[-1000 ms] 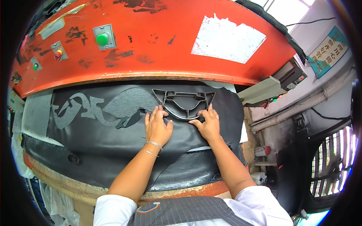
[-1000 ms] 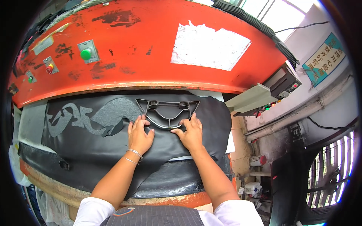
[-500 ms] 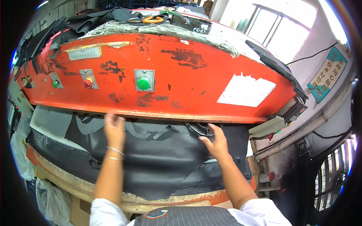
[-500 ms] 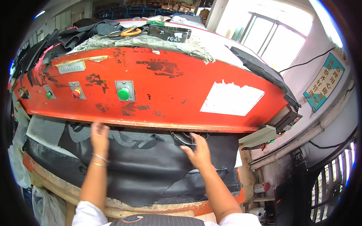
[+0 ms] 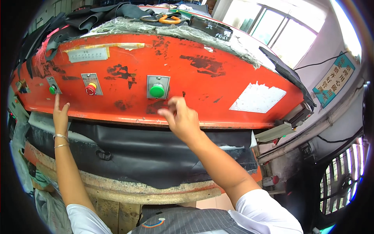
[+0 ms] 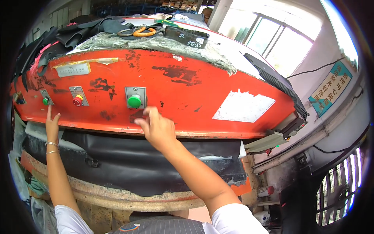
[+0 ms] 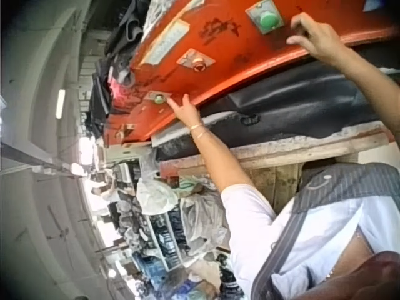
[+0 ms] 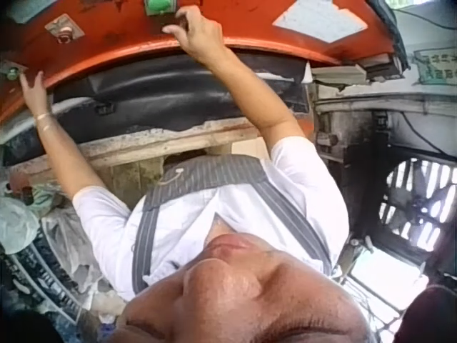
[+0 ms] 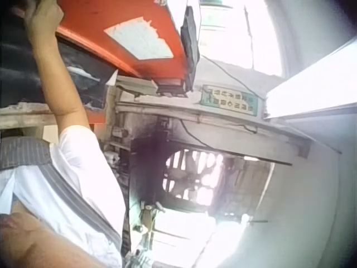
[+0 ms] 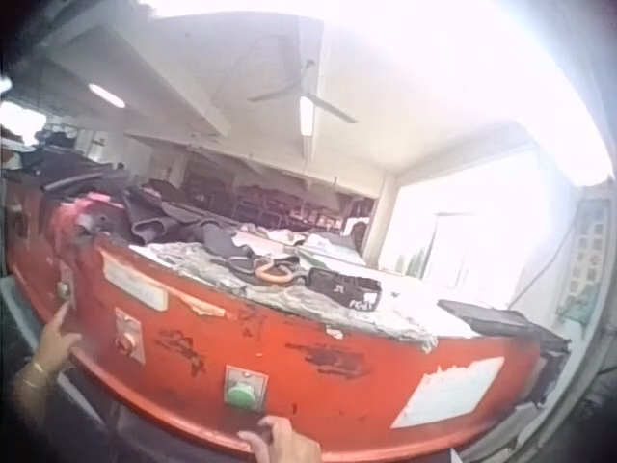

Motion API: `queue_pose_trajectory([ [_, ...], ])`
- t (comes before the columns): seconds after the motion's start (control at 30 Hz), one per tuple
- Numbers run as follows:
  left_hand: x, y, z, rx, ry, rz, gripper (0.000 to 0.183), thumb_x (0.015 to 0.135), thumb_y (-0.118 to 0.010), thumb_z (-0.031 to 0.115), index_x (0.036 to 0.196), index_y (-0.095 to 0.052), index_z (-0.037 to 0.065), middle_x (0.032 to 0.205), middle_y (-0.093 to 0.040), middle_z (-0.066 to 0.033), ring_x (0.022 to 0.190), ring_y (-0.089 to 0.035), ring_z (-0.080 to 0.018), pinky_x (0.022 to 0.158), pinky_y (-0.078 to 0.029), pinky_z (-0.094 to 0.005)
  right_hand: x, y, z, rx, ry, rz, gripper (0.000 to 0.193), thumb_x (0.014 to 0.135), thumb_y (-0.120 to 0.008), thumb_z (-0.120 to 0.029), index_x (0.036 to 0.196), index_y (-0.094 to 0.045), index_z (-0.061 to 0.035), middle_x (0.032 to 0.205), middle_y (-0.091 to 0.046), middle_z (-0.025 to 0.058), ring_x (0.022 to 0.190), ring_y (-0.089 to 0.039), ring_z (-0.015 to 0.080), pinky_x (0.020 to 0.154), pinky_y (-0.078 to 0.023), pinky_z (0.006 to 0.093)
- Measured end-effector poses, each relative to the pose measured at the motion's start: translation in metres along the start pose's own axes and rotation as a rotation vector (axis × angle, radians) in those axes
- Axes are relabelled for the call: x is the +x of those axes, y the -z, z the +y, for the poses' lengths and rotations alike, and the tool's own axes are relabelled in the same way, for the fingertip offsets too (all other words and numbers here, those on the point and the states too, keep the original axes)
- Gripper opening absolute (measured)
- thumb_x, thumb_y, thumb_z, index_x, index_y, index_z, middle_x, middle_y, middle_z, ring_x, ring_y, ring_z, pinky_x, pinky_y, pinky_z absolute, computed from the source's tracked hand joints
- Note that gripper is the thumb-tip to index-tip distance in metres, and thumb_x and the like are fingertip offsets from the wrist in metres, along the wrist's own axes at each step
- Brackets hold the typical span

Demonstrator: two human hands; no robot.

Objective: Cutting out leather patterns using a hydraulic press and metal dies.

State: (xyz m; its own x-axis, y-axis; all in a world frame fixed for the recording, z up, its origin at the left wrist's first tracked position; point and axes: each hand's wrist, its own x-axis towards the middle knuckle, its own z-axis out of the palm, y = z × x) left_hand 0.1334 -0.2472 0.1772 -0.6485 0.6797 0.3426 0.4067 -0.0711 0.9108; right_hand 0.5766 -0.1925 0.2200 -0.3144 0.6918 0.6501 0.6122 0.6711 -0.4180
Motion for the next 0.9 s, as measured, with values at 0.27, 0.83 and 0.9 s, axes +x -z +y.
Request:
queue_pose_trajectory([
  [0.27, 0.06, 0.065, -0.04, 0.086, -0.09, 0.202, 0.066, 0.092, -0.055, 0.018, 0.149, -0.027, 0.002, 0.157, -0.023, -0.0178, 0.144, -0.024, -0.0243, 0.113, -0.021, -0.0307, 0.056, -0.012, -0.034, 0.071, 0.028, 0.102, 0.022, 0.088, -0.065, -0.021, 0.091, -0.048, -0.0077, 0.073, -0.064, 0.0132, 0.064, -0.062, 0.0369, 0.051, -0.047, 0.046],
  [0.83, -0.385, -0.122, 0.121, 0.54, -0.402, -0.607, 0.014, 0.08, -0.066, 0.022, 0.078, -0.071, 0.01, 0.076, -0.063, -0.0076, 0.077, -0.059, -0.03, 0.071, -0.048, -0.0404, -0.242, 0.099, 0.005, -0.088, -0.041, -0.672, 0.045, 0.065, -0.081, -0.024, 0.098, -0.06, -0.003, 0.097, -0.059, 0.0118, 0.101, -0.055, 0.03, 0.087, -0.048, 0.0406],
  [0.9, -0.385, -0.136, 0.117, 0.534, -0.414, -0.588, 0.013, 0.079, -0.066, 0.022, 0.075, -0.07, 0.01, 0.075, -0.061, -0.0074, 0.076, -0.058, -0.03, 0.07, -0.047, -0.0408, -0.24, 0.103, 0.01, -0.098, -0.079, -0.64, 0.039, 0.062, -0.081, -0.019, 0.092, -0.062, -0.0029, 0.096, -0.059, 0.0123, 0.1, -0.055, 0.0295, 0.086, -0.048, 0.0383],
])
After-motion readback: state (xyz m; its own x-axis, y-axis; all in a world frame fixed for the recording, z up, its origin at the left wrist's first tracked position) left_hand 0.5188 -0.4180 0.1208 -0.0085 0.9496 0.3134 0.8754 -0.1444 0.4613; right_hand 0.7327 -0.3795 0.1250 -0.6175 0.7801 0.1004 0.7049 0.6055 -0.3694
